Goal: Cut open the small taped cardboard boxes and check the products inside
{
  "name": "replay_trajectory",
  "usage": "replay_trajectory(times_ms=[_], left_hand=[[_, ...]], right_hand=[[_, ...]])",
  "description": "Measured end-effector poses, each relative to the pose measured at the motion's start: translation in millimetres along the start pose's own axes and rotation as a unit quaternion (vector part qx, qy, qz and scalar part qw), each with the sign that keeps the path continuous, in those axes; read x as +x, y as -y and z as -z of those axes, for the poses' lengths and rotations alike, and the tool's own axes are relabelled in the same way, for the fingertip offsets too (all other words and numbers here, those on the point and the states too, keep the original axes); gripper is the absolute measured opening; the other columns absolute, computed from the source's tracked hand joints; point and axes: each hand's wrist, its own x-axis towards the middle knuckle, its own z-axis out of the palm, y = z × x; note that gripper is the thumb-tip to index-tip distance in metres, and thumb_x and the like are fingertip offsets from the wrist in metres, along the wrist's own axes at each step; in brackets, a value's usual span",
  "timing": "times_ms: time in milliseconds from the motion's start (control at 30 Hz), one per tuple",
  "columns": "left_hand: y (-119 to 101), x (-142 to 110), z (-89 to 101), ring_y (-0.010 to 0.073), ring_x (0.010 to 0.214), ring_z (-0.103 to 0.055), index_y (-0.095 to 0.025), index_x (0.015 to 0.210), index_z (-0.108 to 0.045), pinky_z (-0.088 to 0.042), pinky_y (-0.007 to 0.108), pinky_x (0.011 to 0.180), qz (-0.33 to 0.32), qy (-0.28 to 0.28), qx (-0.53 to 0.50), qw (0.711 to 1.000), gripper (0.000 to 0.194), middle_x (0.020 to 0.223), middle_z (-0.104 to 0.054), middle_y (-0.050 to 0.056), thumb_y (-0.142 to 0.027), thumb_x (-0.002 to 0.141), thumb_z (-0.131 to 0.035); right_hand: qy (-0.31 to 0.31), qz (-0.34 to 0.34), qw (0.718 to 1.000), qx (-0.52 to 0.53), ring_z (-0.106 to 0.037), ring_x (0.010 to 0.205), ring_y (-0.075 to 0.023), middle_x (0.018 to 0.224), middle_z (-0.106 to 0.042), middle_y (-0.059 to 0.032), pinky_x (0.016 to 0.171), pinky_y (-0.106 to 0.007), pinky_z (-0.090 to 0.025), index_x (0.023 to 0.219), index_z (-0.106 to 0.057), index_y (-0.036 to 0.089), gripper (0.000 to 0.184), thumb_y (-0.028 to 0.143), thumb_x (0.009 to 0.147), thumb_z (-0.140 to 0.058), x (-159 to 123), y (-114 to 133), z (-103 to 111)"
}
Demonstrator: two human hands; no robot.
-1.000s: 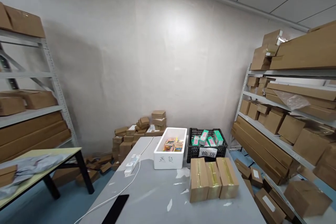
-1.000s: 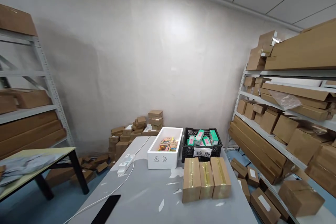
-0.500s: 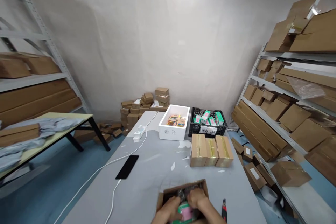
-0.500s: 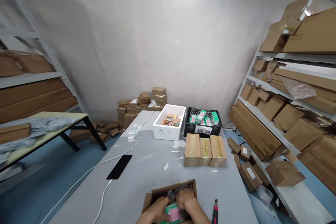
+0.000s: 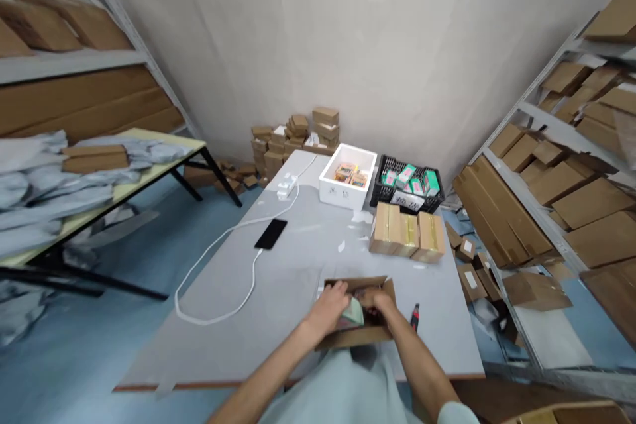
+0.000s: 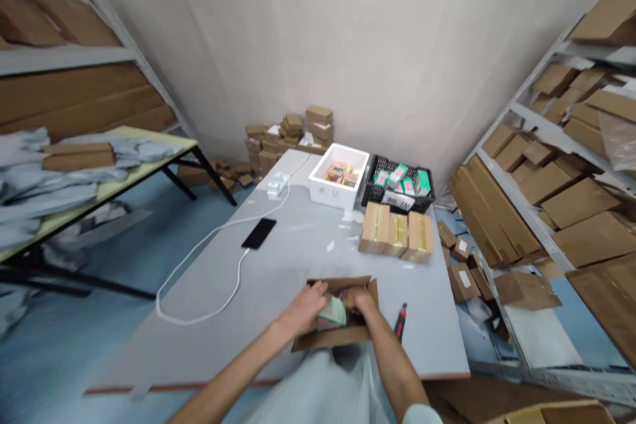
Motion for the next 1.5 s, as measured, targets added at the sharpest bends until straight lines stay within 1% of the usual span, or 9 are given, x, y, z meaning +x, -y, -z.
replay_trajectory(times_ms=[200,400,533,667,867,967,1100,1333,1500], left_hand=[[47,-72,25.8,0.0368,0.137,-0.068,-0.017,0.158,-0.072,-0.055,0.046,0.123,-0.014,-0.110,-0.192,0.975,0.065,0.147,-0.072,0.016,-0.035,0.096,-0.078],[46,-92,6.8,0.0351,0.151,-0.065,-0.018,0.159,-0.070,-0.051,0.048,0.132,0.071,-0.255,-0.542,0.797,0.091,0.163,-0.071,0.013,-0.066,0.085,-0.094],[8,-72,-26.4,0.0414,0.143,-0.073,-0.019,0.161,-0.065,-0.063,0.056,0.120,0.077,-0.198,-0.719,0.661,0.109,0.158,-0.075,0.019,-0.083,0.076,-0.093],[-16,-61,-57.5,0.0451,0.136,-0.078,-0.021,0.158,-0.067,-0.068,0.064,0.109,0.099,-0.072,-0.790,0.601,0.092,0.143,-0.082,0.018,-0.090,0.097,-0.065],[-26,-62,-65.0,0.0396,0.142,-0.076,-0.021,0.172,-0.055,-0.068,0.061,0.110,0.102,-0.010,-0.782,0.614,0.082,0.157,-0.076,0.018,-0.074,0.119,-0.024],[-25,-66,-61.5,0.0393,0.143,-0.075,-0.026,0.172,-0.056,-0.069,0.053,0.108,0.077,-0.054,-0.796,0.599,0.090,0.164,-0.071,0.016,-0.087,0.105,-0.061],[-28,-71,-56.9,0.0401,0.139,-0.077,-0.028,0.159,-0.068,-0.071,0.045,0.105,0.076,-0.125,-0.820,0.554,0.100,0.163,-0.073,0.015,-0.063,0.075,-0.108],[-36,-72,-57.3,0.0442,0.150,-0.070,-0.028,0.156,-0.072,-0.071,0.048,0.108,0.109,-0.151,-0.811,0.555,0.098,0.169,-0.068,0.015,-0.054,0.070,-0.111],[-15,-73,-57.7,0.0379,0.156,-0.065,-0.028,0.161,-0.067,-0.064,0.044,0.119,0.093,-0.210,-0.745,0.626,0.106,0.166,-0.069,0.015,-0.047,0.068,-0.113]], right_hand=[[0.132,0.002,0.972,0.195,-0.084,0.071,-0.0185,0.074,-0.082,-0.0143,0.068,-0.020,-0.067,0.090,-0.075,0.013,0.083,0.072,0.123,-0.028,-17,-47,1],[-0.058,0.165,0.844,0.507,-0.087,0.103,-0.0231,0.135,-0.083,-0.0158,0.088,-0.034,-0.073,0.159,-0.060,0.020,0.069,0.073,0.117,-0.054,-61,-64,-5],[-0.134,0.296,0.780,0.534,-0.072,0.145,-0.0311,0.163,-0.069,-0.0167,0.121,-0.047,-0.064,0.167,-0.055,0.025,0.091,0.085,0.101,-0.072,-84,-29,-6],[-0.181,0.327,0.752,0.542,-0.058,0.161,-0.0356,0.172,-0.060,-0.0157,0.137,-0.053,-0.048,0.172,-0.048,0.027,0.115,0.098,0.087,-0.078,-89,-4,5],[-0.197,0.317,0.744,0.554,-0.065,0.150,-0.0352,0.165,-0.062,-0.0133,0.125,-0.056,-0.057,0.167,-0.045,0.034,0.110,0.087,0.082,-0.091,-79,-6,19],[-0.230,0.297,0.740,0.558,-0.071,0.135,-0.0311,0.152,-0.068,-0.0109,0.114,-0.049,-0.064,0.152,-0.053,0.033,0.094,0.079,0.082,-0.095,-75,-9,20],[-0.241,0.270,0.748,0.556,-0.074,0.122,-0.0272,0.143,-0.071,-0.0085,0.102,-0.042,-0.067,0.145,-0.055,0.033,0.088,0.074,0.081,-0.098,-72,-8,19],[-0.216,0.276,0.762,0.545,-0.075,0.123,-0.0263,0.143,-0.072,-0.0075,0.104,-0.041,-0.066,0.141,-0.060,0.033,0.079,0.072,0.083,-0.097,-80,-7,24],[-0.231,0.282,0.785,0.501,-0.073,0.133,-0.0281,0.145,-0.075,-0.0099,0.114,-0.043,-0.060,0.121,-0.069,0.028,0.064,0.076,0.086,-0.094,-93,-27,37]])
